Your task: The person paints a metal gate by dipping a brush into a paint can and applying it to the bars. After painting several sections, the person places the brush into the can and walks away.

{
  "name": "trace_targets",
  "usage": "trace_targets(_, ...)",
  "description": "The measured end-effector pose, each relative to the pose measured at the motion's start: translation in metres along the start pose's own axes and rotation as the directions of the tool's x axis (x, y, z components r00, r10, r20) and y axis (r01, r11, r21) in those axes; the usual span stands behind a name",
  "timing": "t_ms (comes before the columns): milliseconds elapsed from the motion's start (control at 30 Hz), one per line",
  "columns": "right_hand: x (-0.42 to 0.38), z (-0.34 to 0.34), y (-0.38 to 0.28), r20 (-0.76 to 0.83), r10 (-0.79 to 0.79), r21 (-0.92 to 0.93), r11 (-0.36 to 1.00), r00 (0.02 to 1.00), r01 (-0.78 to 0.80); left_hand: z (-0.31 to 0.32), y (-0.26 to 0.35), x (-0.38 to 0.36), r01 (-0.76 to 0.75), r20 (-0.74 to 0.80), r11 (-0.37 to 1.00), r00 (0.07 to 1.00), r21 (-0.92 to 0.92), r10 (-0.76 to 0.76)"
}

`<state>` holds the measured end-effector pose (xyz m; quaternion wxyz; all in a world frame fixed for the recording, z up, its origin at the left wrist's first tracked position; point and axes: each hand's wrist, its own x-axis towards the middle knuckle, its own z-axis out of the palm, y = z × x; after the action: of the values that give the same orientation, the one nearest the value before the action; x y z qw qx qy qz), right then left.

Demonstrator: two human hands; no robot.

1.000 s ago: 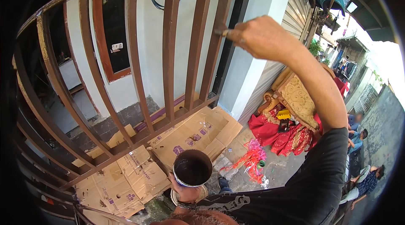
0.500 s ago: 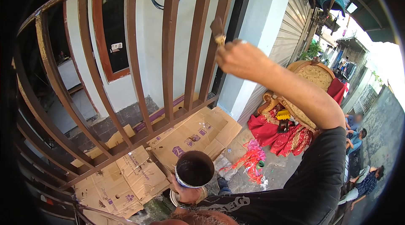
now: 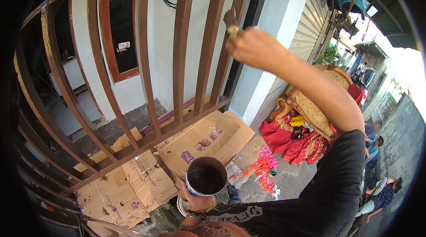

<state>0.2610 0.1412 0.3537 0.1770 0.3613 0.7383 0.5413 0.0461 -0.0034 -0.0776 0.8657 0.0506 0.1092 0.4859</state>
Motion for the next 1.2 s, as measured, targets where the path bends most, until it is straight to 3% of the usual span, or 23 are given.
trace_targets(33, 0.000, 0.002, -0.014, -0.048, -0.011, 0.021, 1.000, 0.999, 0.013, 0.000, -0.001, 0.000, -0.005, -0.006, 1.000, 1.000, 0.003, 0.005)
trace_targets(133, -0.001, -0.019, -0.015, 0.067, -0.045, 0.405, 0.914, 0.997, 0.014, 0.003, 0.000, -0.001, -0.017, -0.006, 1.000, 1.000, 0.016, 0.017)
trace_targets(167, -0.001, -0.020, -0.007, -0.020, 0.028, 0.537, 0.844, 0.999, -0.013, 0.004, 0.001, -0.001, -0.020, -0.003, 1.000, 1.000, 0.021, 0.021)
trace_targets(233, 0.003, -0.017, 0.014, 0.095, 0.346, 0.579, 0.743, 0.933, -0.335, 0.000, -0.001, 0.001, -0.017, 0.001, 1.000, 1.000, 0.003, 0.017)
trace_targets(267, 0.004, -0.015, 0.023, 0.159, 0.491, 0.586, 0.651, 0.857, -0.482, -0.001, -0.002, 0.001, -0.013, 0.001, 1.000, 1.000, -0.003, 0.013)
trace_targets(367, 0.008, -0.020, 0.049, -0.097, 0.587, 0.381, 0.768, 0.804, -0.515, 0.005, -0.002, 0.001, 0.008, 0.030, 1.000, 1.000, -0.007, -0.008)
trace_targets(467, 0.008, -0.043, 0.051, -0.332, 0.554, 0.283, 0.831, 0.763, -0.480, 0.005, -0.003, 0.001, 0.017, 0.018, 1.000, 1.000, 0.016, -0.017)
trace_targets(500, 0.005, -0.046, 0.045, -0.376, 0.477, 0.221, 0.879, 0.794, -0.423, 0.004, -0.003, 0.001, 0.022, 0.012, 1.000, 1.000, 0.017, -0.022)
trace_targets(600, -0.006, -0.012, 0.008, -0.092, 0.262, 0.020, 0.965, 0.961, -0.262, 0.002, -0.004, 0.002, 0.033, 0.003, 0.999, 0.999, -0.002, -0.033)
trace_targets(700, -0.025, 0.012, -0.053, 0.008, 0.024, 0.248, 0.968, 1.000, -0.025, 0.004, -0.007, 0.003, 0.032, 0.007, 0.999, 0.999, -0.010, -0.032)
trace_targets(800, -0.039, 0.006, -0.086, 0.049, -0.053, 0.564, 0.825, 0.997, 0.017, 0.005, -0.004, 0.003, 0.024, 0.020, 1.000, 1.000, 0.004, -0.024)
trace_targets(833, -0.039, -0.002, -0.085, 0.019, -0.003, 0.655, 0.755, 1.000, -0.010, 0.005, -0.003, 0.002, 0.023, 0.019, 1.000, 1.000, 0.003, -0.023)
trace_targets(900, -0.033, -0.005, -0.064, -0.013, 0.188, 0.610, 0.779, 0.982, -0.141, 0.001, -0.004, 0.001, 0.038, 0.013, 0.999, 0.999, -0.022, -0.037)
trace_targets(1033, -0.026, -0.008, 0.010, -0.134, 0.532, 0.515, 0.758, 0.836, -0.400, -0.005, -0.006, 0.000, 0.067, -0.004, 0.997, 0.998, -0.025, -0.067)
trace_targets(1167, -0.026, -0.028, 0.012, -0.442, 0.510, 0.333, 0.857, 0.738, -0.393, 0.003, -0.004, 0.000, 0.052, -0.013, 0.998, 0.999, 0.025, -0.052)
trace_targets(1200, -0.027, -0.023, 0.006, -0.381, 0.466, 0.276, 0.881, 0.798, -0.383, 0.001, -0.004, -0.001, 0.053, -0.020, 0.998, 0.998, 0.033, -0.052)
